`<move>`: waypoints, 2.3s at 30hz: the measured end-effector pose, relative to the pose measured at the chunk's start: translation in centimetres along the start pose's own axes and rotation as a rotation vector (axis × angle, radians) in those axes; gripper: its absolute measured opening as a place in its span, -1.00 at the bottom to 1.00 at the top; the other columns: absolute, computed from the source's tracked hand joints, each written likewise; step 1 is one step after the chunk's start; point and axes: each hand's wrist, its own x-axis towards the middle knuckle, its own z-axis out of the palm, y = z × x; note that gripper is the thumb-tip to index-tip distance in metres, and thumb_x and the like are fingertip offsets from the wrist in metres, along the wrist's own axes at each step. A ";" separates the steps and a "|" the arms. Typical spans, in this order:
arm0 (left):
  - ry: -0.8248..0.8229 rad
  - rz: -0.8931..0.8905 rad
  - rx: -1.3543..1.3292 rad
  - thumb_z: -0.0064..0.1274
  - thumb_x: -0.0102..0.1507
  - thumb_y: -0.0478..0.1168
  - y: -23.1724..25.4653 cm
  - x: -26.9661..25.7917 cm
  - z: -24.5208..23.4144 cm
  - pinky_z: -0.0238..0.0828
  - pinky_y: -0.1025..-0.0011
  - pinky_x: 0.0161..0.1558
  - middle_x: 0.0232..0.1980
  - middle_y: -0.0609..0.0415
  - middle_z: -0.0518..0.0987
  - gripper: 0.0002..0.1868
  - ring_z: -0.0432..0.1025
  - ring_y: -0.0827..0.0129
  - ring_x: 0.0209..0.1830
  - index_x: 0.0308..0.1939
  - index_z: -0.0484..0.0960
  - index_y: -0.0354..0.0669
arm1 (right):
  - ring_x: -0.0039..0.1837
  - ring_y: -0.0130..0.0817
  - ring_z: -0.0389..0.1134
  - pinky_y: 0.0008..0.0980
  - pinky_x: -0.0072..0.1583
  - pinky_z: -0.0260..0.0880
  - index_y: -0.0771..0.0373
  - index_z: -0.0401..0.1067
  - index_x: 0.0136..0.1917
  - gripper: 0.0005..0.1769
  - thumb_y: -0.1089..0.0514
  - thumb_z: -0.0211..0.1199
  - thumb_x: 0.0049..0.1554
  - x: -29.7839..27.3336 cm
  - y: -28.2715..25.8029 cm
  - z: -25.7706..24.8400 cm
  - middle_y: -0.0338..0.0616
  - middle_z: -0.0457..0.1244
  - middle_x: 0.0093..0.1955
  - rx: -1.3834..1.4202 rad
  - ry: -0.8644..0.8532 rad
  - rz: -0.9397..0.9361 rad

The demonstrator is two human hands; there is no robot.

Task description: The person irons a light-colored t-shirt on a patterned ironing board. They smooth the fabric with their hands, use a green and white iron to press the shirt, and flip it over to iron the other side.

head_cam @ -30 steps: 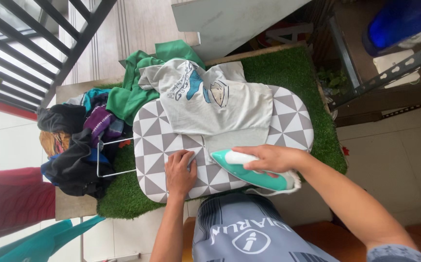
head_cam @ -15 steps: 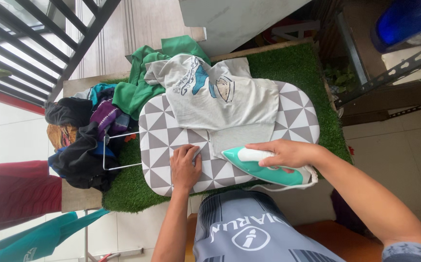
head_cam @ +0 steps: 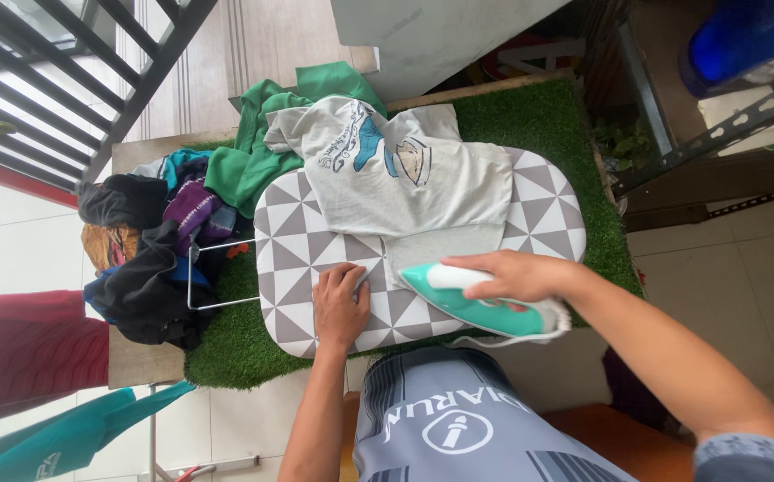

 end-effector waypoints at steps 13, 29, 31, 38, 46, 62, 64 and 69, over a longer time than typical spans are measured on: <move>-0.013 -0.028 0.010 0.14 0.18 -0.23 0.4 0.4 -0.2 0.26 0.19 0.12 0.06 0.14 0.59 -0.74 0.39 0.20 0.17 -0.05 0.71 -0.09 | -0.45 -0.49 0.18 -0.40 -0.39 0.28 -0.22 0.11 0.61 -0.21 0.01 0.25 0.16 2.8 -2.5 3.1 -0.21 0.22 -0.37 0.277 0.184 -0.100; 0.014 -0.016 0.000 0.15 0.15 -0.25 0.1 0.5 0.0 0.27 0.19 0.12 0.06 0.14 0.59 -0.73 0.40 0.19 0.16 -0.06 0.71 -0.08 | -0.47 -0.46 0.24 -0.39 -0.39 0.33 -0.19 0.11 0.61 -0.25 0.01 0.20 0.19 3.5 -2.8 2.7 -0.19 0.28 -0.38 0.239 0.245 -0.129; 0.010 -0.018 -0.013 0.15 0.15 -0.26 0.1 -0.1 0.2 0.28 0.19 0.12 0.06 0.13 0.60 -0.72 0.41 0.19 0.15 -0.05 0.71 -0.09 | -0.46 -0.46 0.22 -0.39 -0.39 0.32 -0.18 0.10 0.61 -0.27 0.00 0.17 0.21 3.9 -3.0 3.2 -0.17 0.26 -0.37 0.289 0.276 -0.125; 0.027 -0.001 -0.035 0.14 0.16 -0.27 -0.2 -0.1 0.0 0.28 0.19 0.15 0.07 0.13 0.60 -0.73 0.41 0.19 0.17 -0.05 0.70 -0.11 | -0.38 -0.54 0.24 -0.39 -0.37 0.35 -0.26 0.10 0.61 -0.28 -0.04 0.15 0.22 1.0 -0.9 2.2 -0.22 0.26 -0.33 0.205 0.105 -0.080; -0.011 -0.026 -0.007 0.14 0.16 -0.26 -0.1 0.3 0.1 0.26 0.19 0.16 0.08 0.14 0.59 -0.71 0.39 0.19 0.18 -0.04 0.71 -0.08 | -0.40 -0.48 0.25 -0.40 -0.37 0.33 -0.21 0.23 0.56 -0.34 -0.05 0.18 0.20 3.7 -3.0 1.6 -0.18 0.29 -0.33 0.197 0.214 -0.105; -0.018 -0.010 -0.018 0.16 0.17 -0.26 -0.7 -0.4 0.3 0.26 0.19 0.18 0.09 0.12 0.59 -0.73 0.39 0.17 0.19 -0.04 0.71 -0.08 | -0.45 -0.43 0.20 -0.37 -0.36 0.33 -0.34 0.18 0.57 -0.31 -0.06 0.18 0.19 0.9 0.0 0.1 -0.14 0.30 -0.33 0.067 0.117 0.046; -0.022 -0.002 -0.008 0.16 0.18 -0.26 -0.7 -0.1 0.5 0.26 0.18 0.19 0.09 0.12 0.59 -0.73 0.39 0.17 0.19 -0.03 0.71 -0.09 | -0.46 -0.43 0.18 -0.36 -0.37 0.31 -0.32 0.19 0.57 -0.33 -0.07 0.17 0.20 2.4 -1.1 0.5 -0.13 0.28 -0.35 0.092 0.156 0.013; -0.016 0.010 -0.016 0.15 0.17 -0.29 -0.7 -0.6 0.0 0.25 0.18 0.21 0.13 0.12 0.59 -0.71 0.39 0.18 0.21 -0.01 0.70 -0.11 | -0.45 -0.46 0.21 -0.35 -0.36 0.32 -0.32 0.21 0.56 -0.33 -0.08 0.17 0.19 2.2 -1.4 0.0 -0.11 0.28 -0.34 0.097 0.136 -0.017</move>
